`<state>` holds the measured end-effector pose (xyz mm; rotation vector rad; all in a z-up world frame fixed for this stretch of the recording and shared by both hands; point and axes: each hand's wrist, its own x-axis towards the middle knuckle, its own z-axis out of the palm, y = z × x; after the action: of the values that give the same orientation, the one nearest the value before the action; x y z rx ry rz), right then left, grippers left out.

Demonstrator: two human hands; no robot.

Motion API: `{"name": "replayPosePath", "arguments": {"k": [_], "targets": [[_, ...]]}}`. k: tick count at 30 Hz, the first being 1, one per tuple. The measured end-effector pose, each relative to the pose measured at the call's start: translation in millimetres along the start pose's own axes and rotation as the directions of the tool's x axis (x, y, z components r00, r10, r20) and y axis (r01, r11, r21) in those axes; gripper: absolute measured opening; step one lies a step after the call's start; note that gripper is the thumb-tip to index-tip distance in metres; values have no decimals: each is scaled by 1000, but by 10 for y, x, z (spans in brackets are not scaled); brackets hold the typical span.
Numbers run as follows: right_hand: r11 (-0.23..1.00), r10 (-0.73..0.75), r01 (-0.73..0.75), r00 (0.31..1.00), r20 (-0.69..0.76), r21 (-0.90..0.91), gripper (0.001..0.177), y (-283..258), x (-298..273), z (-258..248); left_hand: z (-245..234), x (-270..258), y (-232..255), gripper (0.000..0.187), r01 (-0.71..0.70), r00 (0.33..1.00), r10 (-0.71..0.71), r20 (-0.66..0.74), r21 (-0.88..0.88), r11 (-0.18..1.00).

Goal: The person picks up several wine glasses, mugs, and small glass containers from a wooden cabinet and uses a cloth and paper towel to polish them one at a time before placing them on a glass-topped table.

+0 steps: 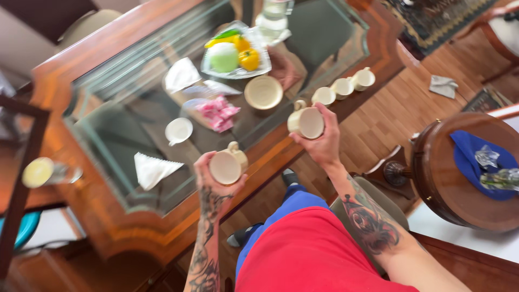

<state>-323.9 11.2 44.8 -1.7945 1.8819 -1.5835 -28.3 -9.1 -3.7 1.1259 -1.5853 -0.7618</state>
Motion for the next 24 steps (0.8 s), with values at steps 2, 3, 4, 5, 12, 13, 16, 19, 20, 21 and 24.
{"name": "replayPosePath", "arguments": {"k": [2,3,4,5,12,13,16,19,20,21,24], "targets": [[984,19,-29,998,-57,-177,89,425,84,-379,590,142,40,90,103,988,-89,130,-105,989],[982,33,-44,997,-63,-186,89,641,105,-549,880,204,55,90,108,985,-92,147,-107,988],[977,69,-86,993,-91,-197,86,862,144,-684,1174,278,59,90,151,973,-128,191,-110,982],[970,105,-129,987,-120,-208,82,1085,194,-814,1464,355,55,90,193,958,-163,235,-111,975],[897,394,-397,917,-53,-197,78,2259,373,-1405,3006,582,-198,88,238,945,-230,231,-6,971],[894,400,-394,916,-16,-211,78,2362,394,-1398,3145,626,-277,88,196,957,-194,218,13,981],[891,419,-394,905,76,-227,78,2565,346,-1345,3440,614,-494,88,223,942,-233,241,68,972],[913,389,-356,906,164,-197,77,2683,303,-1207,3652,661,-696,89,187,941,-215,262,129,974],[928,363,-331,905,221,-168,78,2700,280,-1166,3699,655,-742,91,111,956,-149,252,162,981],[926,371,-339,902,223,-168,78,2709,255,-1116,3739,667,-789,91,115,954,-155,257,166,979],[946,323,-307,888,327,-102,75,2751,266,-965,3834,744,-893,90,203,929,-251,270,196,959]]}}
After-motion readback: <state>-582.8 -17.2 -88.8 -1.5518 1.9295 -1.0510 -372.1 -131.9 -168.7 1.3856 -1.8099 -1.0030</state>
